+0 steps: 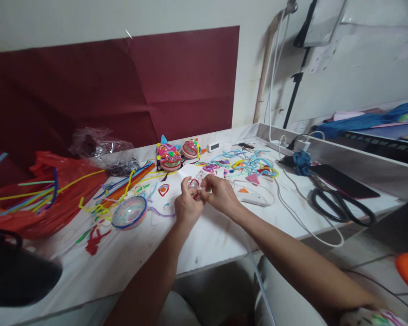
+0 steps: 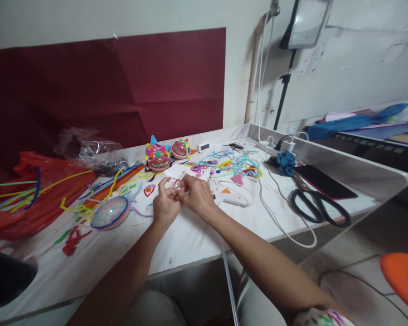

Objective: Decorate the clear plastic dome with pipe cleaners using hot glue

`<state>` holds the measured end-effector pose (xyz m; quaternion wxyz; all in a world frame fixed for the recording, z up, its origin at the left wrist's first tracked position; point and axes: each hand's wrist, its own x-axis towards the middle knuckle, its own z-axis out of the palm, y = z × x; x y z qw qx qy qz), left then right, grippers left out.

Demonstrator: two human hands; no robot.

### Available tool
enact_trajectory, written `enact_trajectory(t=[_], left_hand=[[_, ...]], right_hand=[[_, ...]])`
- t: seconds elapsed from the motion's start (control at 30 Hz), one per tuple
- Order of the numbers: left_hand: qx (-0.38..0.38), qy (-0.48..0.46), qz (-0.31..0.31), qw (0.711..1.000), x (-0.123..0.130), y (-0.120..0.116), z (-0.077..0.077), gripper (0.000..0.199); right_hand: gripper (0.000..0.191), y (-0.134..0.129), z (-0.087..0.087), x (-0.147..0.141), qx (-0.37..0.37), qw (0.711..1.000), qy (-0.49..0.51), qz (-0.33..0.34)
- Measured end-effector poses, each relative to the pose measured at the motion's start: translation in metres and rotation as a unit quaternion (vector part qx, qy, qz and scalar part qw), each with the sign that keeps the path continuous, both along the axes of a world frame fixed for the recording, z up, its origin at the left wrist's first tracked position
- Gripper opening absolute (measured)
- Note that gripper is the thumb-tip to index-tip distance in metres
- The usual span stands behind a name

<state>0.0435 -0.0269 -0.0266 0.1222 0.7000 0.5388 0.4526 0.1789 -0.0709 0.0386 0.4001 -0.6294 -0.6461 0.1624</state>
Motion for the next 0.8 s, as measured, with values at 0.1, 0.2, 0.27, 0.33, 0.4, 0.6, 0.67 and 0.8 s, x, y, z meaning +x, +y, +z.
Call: enact_trajectory(t=[0.1, 0.2, 0.27, 0.33, 0.4, 0.6, 0.67, 0.8], left_hand=[[-0.016, -0.003, -0.022, 1.000, -0.001, -0.002, 0.002, 0.066], [-0.017, -0.002, -0.015, 1.000, 0.000, -0.003, 0.004, 0.063], [-0.013, 0.006, -0.006, 1.000, 0.000, -0.003, 0.004, 0.063], [-0.008, 0.015, 0.002, 1.000, 0.001, -0.003, 0.004, 0.063], [-0.007, 0.021, 0.004, 1.000, 0.001, -0.003, 0.004, 0.061], [-0.003, 0.024, 0.004, 1.000, 0.000, -0.003, 0.005, 0.054], [0.001, 0.024, -0.004, 1.000, -0.001, -0.003, 0.004, 0.050], [0.005, 0.019, -0.016, 1.000, -0.001, -0.001, 0.003, 0.039]], right_hand=[[0.022, 0.001, 0.002, 0.000, -0.012, 0.999, 0.036, -0.020], [0.024, 0.003, 0.006, 0.000, -0.038, 0.996, 0.073, -0.037], [0.025, 0.005, 0.009, 0.000, -0.054, 0.993, 0.091, -0.045], [0.027, 0.008, 0.011, 0.000, -0.070, 0.991, 0.105, -0.051], [0.028, 0.011, 0.012, -0.001, -0.085, 0.988, 0.119, -0.053], [0.030, 0.018, 0.009, -0.002, -0.108, 0.983, 0.135, -0.061], [0.030, 0.020, 0.008, -0.002, -0.112, 0.982, 0.135, -0.064], [0.028, 0.022, 0.008, -0.002, -0.113, 0.983, 0.133, -0.061]])
